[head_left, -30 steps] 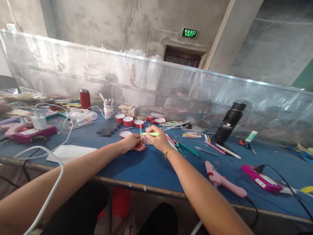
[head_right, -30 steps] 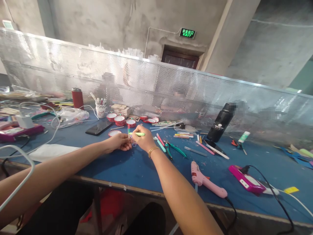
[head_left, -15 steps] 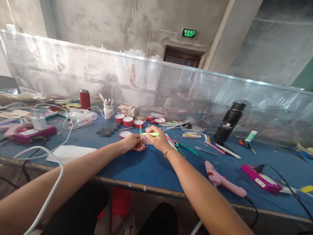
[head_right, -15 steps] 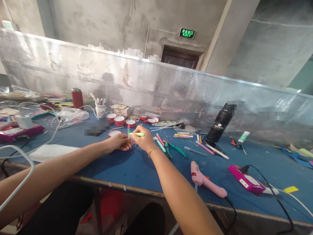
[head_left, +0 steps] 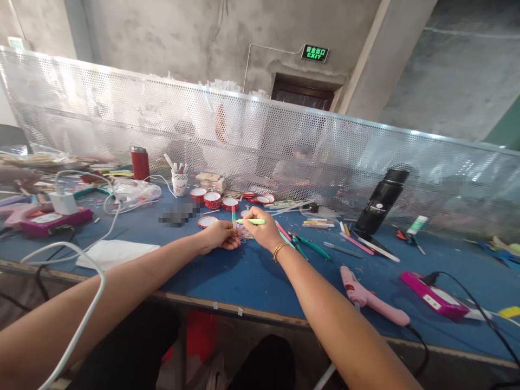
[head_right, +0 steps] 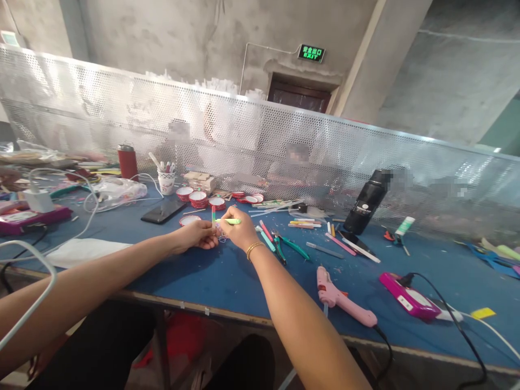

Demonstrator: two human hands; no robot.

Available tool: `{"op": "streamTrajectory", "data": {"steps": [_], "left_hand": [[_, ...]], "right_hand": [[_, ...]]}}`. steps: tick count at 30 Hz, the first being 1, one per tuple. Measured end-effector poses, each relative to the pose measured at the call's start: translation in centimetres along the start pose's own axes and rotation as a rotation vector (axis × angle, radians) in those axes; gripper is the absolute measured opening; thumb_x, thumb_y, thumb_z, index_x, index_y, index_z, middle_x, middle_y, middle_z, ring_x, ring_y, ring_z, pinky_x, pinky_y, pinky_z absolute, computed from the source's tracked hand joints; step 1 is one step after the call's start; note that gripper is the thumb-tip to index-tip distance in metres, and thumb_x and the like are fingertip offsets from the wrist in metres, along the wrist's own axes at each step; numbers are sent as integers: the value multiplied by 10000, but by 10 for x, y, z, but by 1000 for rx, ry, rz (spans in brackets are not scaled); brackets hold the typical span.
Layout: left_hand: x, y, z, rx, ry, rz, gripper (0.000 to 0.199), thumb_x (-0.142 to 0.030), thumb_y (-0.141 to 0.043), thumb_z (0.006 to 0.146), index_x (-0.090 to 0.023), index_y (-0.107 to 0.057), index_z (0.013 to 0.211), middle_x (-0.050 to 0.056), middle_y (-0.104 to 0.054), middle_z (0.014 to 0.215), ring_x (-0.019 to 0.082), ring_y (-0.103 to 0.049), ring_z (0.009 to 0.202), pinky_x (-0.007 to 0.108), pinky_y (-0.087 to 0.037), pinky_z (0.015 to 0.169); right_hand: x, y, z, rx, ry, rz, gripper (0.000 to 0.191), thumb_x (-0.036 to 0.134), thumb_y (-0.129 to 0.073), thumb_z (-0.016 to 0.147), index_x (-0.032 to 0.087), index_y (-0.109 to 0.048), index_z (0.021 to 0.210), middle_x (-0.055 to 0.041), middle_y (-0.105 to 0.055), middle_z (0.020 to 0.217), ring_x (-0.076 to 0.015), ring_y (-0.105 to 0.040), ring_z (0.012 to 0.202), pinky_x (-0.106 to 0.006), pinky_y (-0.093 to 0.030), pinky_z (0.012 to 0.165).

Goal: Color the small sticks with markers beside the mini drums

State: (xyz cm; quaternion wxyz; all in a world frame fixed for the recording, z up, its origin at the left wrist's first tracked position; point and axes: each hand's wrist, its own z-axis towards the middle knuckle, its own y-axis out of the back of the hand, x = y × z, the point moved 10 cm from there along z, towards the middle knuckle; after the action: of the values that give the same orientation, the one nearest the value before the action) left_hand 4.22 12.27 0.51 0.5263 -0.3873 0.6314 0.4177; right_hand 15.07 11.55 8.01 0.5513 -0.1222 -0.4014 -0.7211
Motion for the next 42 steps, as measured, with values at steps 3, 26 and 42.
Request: {"op": "streamTrajectory", "data": {"steps": [3,26,42], "left_hand": [[2,0,2,4,3,-6,131,-259,-602,810,-131,-585,789,54,-683,652,81,-599,498,187,-486,516],[1,-1,1,10,-1,-30,193,-306,-655,782,-124,-591,773,56,-679,633,80,-594,481,188,-482,509],[2,0,2,14,1,-26,153,-273,-608,820,-126,-580,786,57,-683,648,77,-598,488,180,-490,506]], "right_hand": [[0,4,0,-25,6,-20,77,246,-534,748,211,-499,688,50,-508,588,-110,-440,538,-225,-336,523],[1,-3,-1,16,-21,19,86,273,-523,761,218,-491,704,46,-525,600,-113,-446,540,-224,-344,519],[-2,1,0,-5,-22,2,88,261,-537,748,215,-493,687,56,-503,575,-108,-429,525,-223,-334,513]]}}
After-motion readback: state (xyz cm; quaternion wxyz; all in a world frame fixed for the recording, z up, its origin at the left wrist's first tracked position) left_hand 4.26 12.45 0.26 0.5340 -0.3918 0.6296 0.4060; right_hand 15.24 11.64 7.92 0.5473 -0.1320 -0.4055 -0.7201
